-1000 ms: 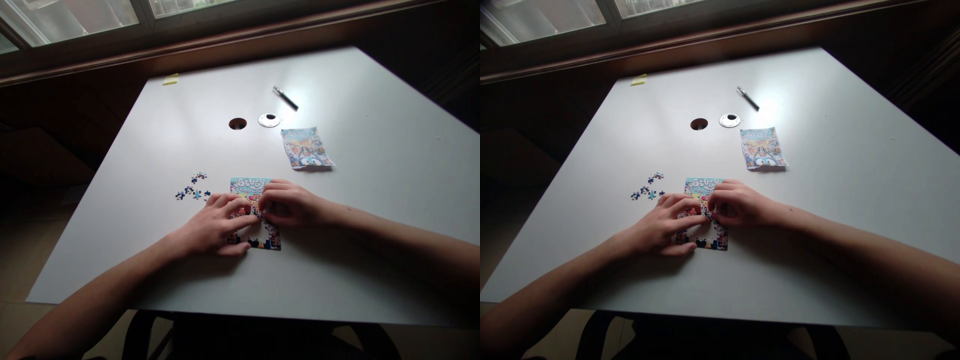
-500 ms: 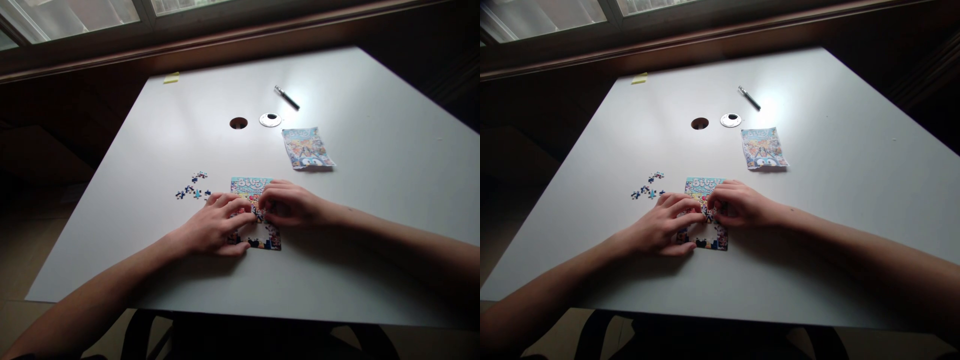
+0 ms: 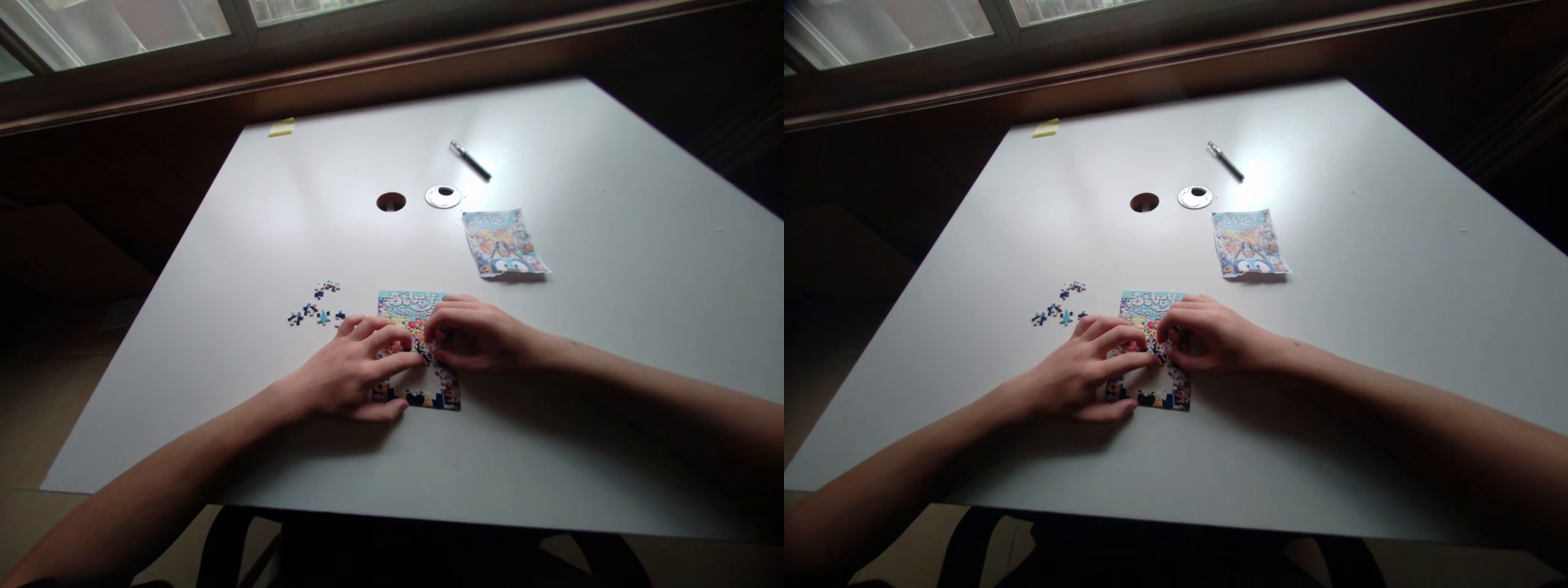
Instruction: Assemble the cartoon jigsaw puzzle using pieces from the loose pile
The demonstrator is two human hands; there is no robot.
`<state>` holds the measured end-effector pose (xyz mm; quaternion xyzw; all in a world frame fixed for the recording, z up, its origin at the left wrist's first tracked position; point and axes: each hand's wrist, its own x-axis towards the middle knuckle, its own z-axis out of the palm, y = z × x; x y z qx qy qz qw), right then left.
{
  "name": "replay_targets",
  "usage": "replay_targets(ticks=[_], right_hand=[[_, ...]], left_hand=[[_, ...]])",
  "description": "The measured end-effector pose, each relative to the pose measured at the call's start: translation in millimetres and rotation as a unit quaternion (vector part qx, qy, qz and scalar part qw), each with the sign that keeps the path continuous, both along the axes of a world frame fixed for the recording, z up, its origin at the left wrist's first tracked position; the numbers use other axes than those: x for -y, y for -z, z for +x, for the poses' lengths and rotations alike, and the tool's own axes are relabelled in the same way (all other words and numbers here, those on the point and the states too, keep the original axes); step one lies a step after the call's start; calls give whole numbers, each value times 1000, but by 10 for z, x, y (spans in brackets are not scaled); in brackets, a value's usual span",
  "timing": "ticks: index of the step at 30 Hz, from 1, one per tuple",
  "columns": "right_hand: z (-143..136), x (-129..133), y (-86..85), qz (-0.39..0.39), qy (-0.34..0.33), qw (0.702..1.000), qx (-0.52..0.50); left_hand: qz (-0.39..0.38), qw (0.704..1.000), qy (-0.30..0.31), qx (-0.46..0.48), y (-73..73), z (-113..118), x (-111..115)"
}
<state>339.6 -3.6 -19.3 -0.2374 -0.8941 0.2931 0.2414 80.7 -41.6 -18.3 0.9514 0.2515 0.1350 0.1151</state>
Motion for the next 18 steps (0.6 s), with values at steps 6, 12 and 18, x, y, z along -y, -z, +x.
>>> replay_targets(ticks=[6, 12, 18], right_hand=[[10, 4, -3, -9, -1, 1000, -9], [81, -1, -7, -184, 47, 977, -93], [93, -17, -10, -213, 81, 963, -147]], left_hand=[[-4, 1000, 3, 29, -43, 3, 19], [99, 966, -213, 109, -123, -476, -355], [112, 935, -334, 47, -74, -816, -671]])
